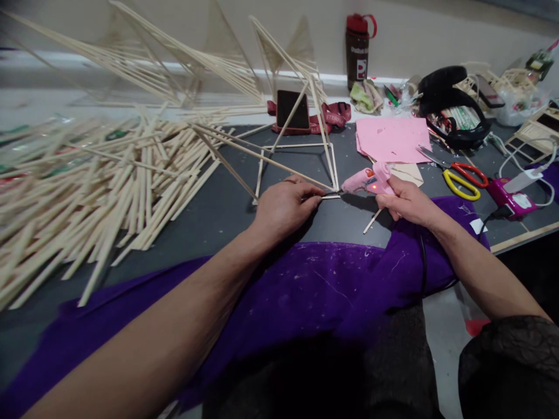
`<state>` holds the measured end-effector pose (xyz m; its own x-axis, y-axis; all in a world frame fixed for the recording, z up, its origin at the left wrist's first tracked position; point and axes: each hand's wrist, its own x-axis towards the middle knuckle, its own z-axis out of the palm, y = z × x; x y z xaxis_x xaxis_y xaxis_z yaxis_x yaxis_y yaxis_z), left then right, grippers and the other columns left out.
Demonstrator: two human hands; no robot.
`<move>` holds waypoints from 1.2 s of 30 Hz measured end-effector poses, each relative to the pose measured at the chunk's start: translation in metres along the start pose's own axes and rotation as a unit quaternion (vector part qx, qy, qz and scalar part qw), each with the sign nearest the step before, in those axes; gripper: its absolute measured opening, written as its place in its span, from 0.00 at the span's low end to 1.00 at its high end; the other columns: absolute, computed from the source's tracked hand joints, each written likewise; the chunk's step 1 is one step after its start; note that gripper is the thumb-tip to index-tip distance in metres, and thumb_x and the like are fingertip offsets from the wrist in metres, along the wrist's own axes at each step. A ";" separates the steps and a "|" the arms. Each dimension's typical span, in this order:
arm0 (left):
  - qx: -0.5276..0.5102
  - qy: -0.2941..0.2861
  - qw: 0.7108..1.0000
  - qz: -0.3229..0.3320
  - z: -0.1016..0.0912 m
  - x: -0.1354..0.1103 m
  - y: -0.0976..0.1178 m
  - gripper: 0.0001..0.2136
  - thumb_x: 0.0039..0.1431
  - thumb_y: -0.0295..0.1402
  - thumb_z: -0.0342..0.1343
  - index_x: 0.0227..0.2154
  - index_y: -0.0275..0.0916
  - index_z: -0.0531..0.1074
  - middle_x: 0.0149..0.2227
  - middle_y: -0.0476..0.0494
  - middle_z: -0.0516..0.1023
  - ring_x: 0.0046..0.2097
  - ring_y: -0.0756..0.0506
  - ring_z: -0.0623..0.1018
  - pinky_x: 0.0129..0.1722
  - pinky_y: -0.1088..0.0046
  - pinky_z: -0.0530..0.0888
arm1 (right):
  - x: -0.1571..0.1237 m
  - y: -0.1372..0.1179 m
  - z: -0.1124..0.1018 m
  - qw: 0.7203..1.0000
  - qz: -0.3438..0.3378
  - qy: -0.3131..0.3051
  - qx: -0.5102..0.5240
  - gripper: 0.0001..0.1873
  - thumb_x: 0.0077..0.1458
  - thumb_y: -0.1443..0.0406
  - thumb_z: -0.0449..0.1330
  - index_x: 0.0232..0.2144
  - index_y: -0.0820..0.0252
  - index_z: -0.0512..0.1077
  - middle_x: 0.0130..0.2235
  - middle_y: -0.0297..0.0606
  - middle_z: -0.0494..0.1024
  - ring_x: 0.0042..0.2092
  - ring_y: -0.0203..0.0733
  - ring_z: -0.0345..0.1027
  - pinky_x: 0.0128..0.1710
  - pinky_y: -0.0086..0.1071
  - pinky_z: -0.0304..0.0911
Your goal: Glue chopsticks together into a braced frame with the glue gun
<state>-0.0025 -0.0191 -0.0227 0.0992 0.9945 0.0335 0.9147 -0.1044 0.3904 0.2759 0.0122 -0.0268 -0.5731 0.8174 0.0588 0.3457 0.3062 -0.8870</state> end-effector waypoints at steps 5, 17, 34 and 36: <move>0.008 -0.001 1.000 -0.006 0.001 0.000 -0.001 0.16 0.69 0.31 0.54 0.51 0.43 0.85 0.52 0.39 0.83 0.52 0.38 0.81 0.48 0.62 0.76 | 0.000 0.002 -0.001 1.000 0.001 0.000 -0.002 0.17 0.64 0.51 0.62 0.34 0.57 0.70 0.22 0.27 0.71 0.19 0.30 0.62 0.20 0.28 0.55; 0.008 0.023 1.000 0.006 0.005 0.001 -0.004 0.15 0.68 0.32 0.54 0.47 0.42 0.86 0.50 0.38 0.84 0.50 0.37 0.81 0.48 0.62 0.76 | 0.000 0.003 -0.002 1.000 0.008 -0.001 -0.009 0.18 0.64 0.50 0.63 0.35 0.58 0.71 0.21 0.27 0.70 0.20 0.32 0.63 0.21 0.28 0.56; 0.006 0.017 1.000 0.009 0.003 0.001 -0.003 0.15 0.68 0.32 0.54 0.47 0.40 0.85 0.52 0.36 0.84 0.51 0.37 0.81 0.50 0.60 0.77 | 0.001 0.000 -0.001 1.000 -0.005 -0.008 -0.012 0.18 0.64 0.49 0.63 0.35 0.57 0.71 0.21 0.26 0.69 0.20 0.32 0.62 0.21 0.29 0.56; 0.007 0.016 1.000 0.010 0.004 0.000 -0.003 0.15 0.68 0.32 0.54 0.47 0.40 0.85 0.52 0.36 0.84 0.52 0.36 0.81 0.50 0.60 0.77 | 0.001 -0.001 0.000 1.000 -0.003 -0.007 -0.013 0.17 0.63 0.50 0.63 0.35 0.56 0.70 0.21 0.26 0.69 0.19 0.32 0.62 0.21 0.29 0.56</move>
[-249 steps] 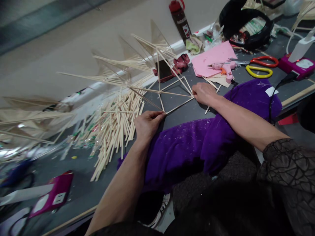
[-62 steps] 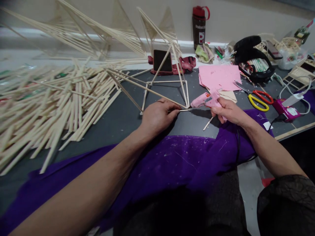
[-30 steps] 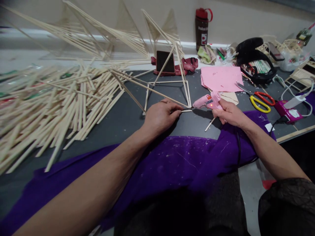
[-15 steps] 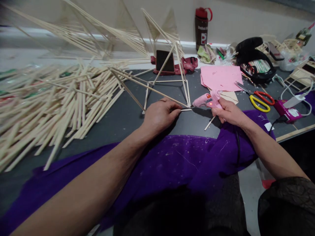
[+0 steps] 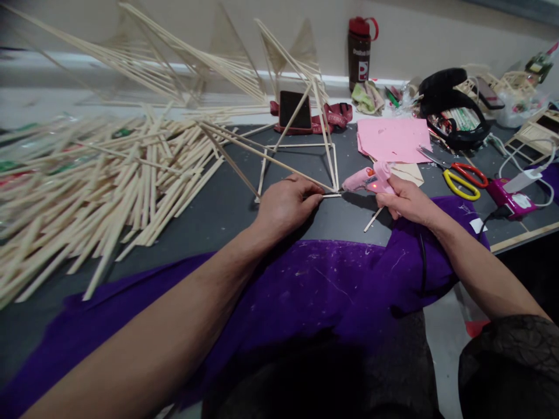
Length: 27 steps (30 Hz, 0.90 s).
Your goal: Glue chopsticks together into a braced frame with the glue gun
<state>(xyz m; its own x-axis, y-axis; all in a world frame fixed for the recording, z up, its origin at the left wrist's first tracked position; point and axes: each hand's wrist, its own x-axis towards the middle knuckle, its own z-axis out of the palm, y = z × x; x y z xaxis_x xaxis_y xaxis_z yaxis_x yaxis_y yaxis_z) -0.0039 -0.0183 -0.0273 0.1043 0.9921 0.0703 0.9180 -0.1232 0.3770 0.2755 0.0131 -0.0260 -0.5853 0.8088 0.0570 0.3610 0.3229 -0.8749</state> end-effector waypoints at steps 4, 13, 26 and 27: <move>-0.004 0.002 1.000 0.004 0.000 0.000 -0.001 0.15 0.67 0.32 0.54 0.48 0.42 0.85 0.52 0.37 0.84 0.52 0.37 0.81 0.50 0.60 0.77 | 0.000 -0.002 0.001 1.000 0.006 -0.001 0.000 0.16 0.63 0.51 0.63 0.35 0.56 0.69 0.22 0.26 0.70 0.20 0.32 0.62 0.21 0.29 0.56; 0.000 0.004 1.000 0.002 0.000 -0.001 0.001 0.16 0.67 0.31 0.54 0.50 0.41 0.85 0.52 0.37 0.84 0.52 0.36 0.81 0.51 0.59 0.77 | 0.000 -0.004 0.002 1.000 -0.001 0.001 0.001 0.15 0.62 0.51 0.63 0.36 0.55 0.68 0.23 0.26 0.71 0.19 0.31 0.61 0.20 0.28 0.55; -0.009 0.018 1.000 0.014 0.004 0.001 -0.003 0.16 0.66 0.31 0.54 0.49 0.43 0.85 0.51 0.37 0.85 0.51 0.36 0.82 0.50 0.58 0.78 | -0.001 -0.001 0.001 1.000 0.008 -0.002 -0.008 0.14 0.62 0.52 0.62 0.42 0.54 0.70 0.20 0.25 0.69 0.20 0.35 0.62 0.22 0.30 0.55; -0.007 0.016 1.000 0.012 0.003 0.000 -0.002 0.16 0.66 0.31 0.54 0.49 0.43 0.85 0.51 0.37 0.85 0.51 0.35 0.82 0.51 0.58 0.78 | -0.001 -0.001 0.001 1.000 0.005 -0.004 -0.008 0.15 0.62 0.52 0.62 0.42 0.55 0.70 0.20 0.24 0.69 0.20 0.35 0.62 0.22 0.30 0.55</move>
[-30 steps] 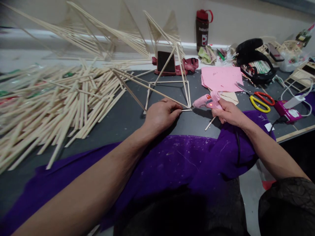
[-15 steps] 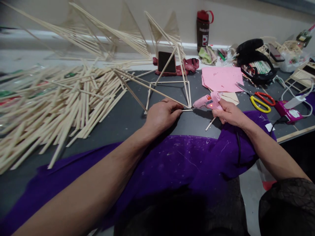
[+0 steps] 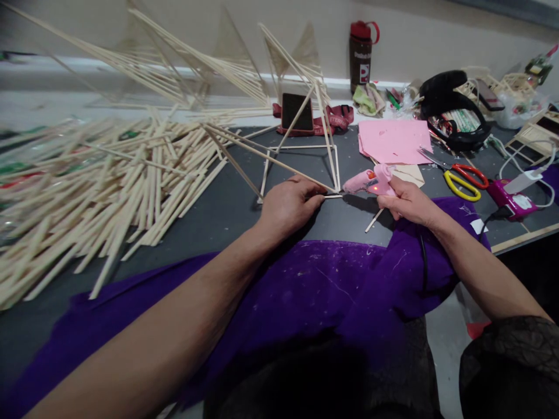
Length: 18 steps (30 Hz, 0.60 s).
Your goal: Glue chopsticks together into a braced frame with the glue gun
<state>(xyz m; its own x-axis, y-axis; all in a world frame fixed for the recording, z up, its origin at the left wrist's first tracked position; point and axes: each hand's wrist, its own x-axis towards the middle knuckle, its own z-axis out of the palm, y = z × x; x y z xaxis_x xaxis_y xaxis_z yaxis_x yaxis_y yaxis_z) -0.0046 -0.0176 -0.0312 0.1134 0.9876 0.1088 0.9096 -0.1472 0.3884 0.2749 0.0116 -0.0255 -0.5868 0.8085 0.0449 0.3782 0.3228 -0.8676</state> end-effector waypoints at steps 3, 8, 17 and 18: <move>0.007 -0.007 1.000 -0.008 -0.001 -0.001 0.002 0.16 0.67 0.31 0.54 0.50 0.43 0.85 0.52 0.38 0.84 0.53 0.36 0.81 0.52 0.59 0.77 | 0.000 0.000 0.000 1.000 -0.002 -0.004 0.002 0.15 0.62 0.52 0.62 0.42 0.56 0.70 0.20 0.24 0.69 0.20 0.34 0.61 0.22 0.29 0.54; 0.003 -0.007 1.000 -0.003 -0.003 -0.001 0.003 0.16 0.68 0.31 0.54 0.49 0.43 0.85 0.53 0.39 0.84 0.52 0.37 0.81 0.51 0.60 0.77 | 0.001 0.003 0.001 1.000 0.005 0.001 -0.001 0.16 0.62 0.51 0.63 0.44 0.55 0.70 0.22 0.25 0.72 0.20 0.34 0.62 0.21 0.29 0.54; 0.010 -0.035 0.999 -0.021 -0.011 -0.002 0.011 0.17 0.69 0.29 0.53 0.54 0.39 0.84 0.56 0.36 0.83 0.56 0.35 0.81 0.54 0.60 0.76 | 0.001 0.004 0.002 1.000 0.012 0.003 0.002 0.18 0.62 0.51 0.63 0.47 0.56 0.71 0.23 0.26 0.71 0.20 0.34 0.63 0.22 0.29 0.56; 0.011 -0.036 0.999 -0.023 -0.011 -0.003 0.012 0.17 0.69 0.29 0.53 0.54 0.39 0.84 0.56 0.37 0.83 0.56 0.35 0.81 0.54 0.60 0.76 | 0.001 0.004 0.002 1.000 0.011 0.001 0.001 0.18 0.62 0.51 0.63 0.47 0.56 0.71 0.23 0.26 0.71 0.20 0.34 0.63 0.22 0.29 0.56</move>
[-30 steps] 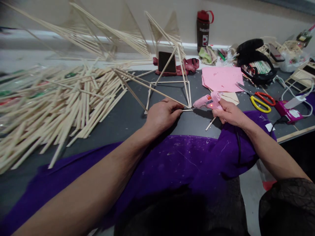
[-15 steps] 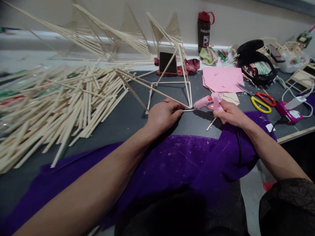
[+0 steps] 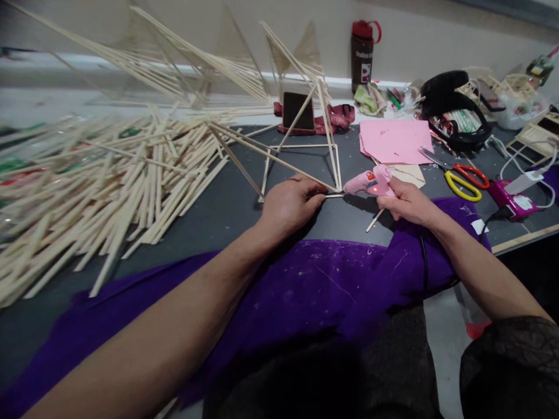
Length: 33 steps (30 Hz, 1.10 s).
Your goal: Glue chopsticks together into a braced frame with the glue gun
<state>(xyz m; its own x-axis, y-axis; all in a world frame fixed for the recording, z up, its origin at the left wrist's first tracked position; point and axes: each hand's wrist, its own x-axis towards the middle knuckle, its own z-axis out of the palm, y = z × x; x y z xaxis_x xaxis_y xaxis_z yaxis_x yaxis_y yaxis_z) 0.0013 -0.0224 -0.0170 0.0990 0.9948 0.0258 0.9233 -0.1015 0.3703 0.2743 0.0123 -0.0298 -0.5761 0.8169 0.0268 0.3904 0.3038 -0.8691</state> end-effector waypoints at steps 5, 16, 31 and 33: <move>0.003 -0.005 1.000 -0.009 0.000 0.000 0.001 0.17 0.70 0.30 0.53 0.55 0.40 0.83 0.57 0.37 0.83 0.56 0.36 0.81 0.54 0.61 0.76 | 0.000 0.000 -0.001 1.000 -0.007 0.000 -0.002 0.14 0.63 0.53 0.62 0.43 0.55 0.71 0.21 0.25 0.70 0.20 0.34 0.62 0.21 0.29 0.55; 0.009 0.004 1.000 -0.006 0.001 0.001 0.000 0.17 0.69 0.30 0.54 0.54 0.41 0.84 0.55 0.37 0.84 0.54 0.37 0.81 0.53 0.61 0.77 | 0.002 0.000 0.000 1.000 -0.003 0.005 0.012 0.14 0.62 0.52 0.61 0.39 0.55 0.67 0.20 0.25 0.69 0.19 0.33 0.60 0.20 0.28 0.53; 0.000 0.001 1.000 -0.019 -0.001 0.000 0.002 0.17 0.69 0.29 0.55 0.56 0.38 0.82 0.55 0.35 0.83 0.55 0.36 0.82 0.54 0.59 0.77 | 0.001 0.003 0.002 0.999 0.014 0.029 0.028 0.18 0.62 0.50 0.62 0.30 0.54 0.65 0.18 0.26 0.68 0.19 0.32 0.58 0.20 0.29 0.52; -0.002 0.000 1.000 -0.019 0.000 0.000 0.002 0.17 0.69 0.29 0.55 0.55 0.38 0.82 0.55 0.35 0.83 0.54 0.36 0.82 0.54 0.59 0.77 | 0.002 0.003 0.003 0.998 0.020 0.032 0.047 0.19 0.61 0.49 0.63 0.31 0.54 0.65 0.20 0.27 0.69 0.19 0.31 0.60 0.20 0.29 0.52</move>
<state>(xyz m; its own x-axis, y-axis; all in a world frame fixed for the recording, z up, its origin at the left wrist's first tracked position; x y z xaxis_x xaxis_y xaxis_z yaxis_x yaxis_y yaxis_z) 0.0030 -0.0223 -0.0161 0.0626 0.9980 0.0121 0.9254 -0.0626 0.3739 0.2723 0.0133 -0.0335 -0.5129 0.8582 0.0205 0.3406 0.2253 -0.9128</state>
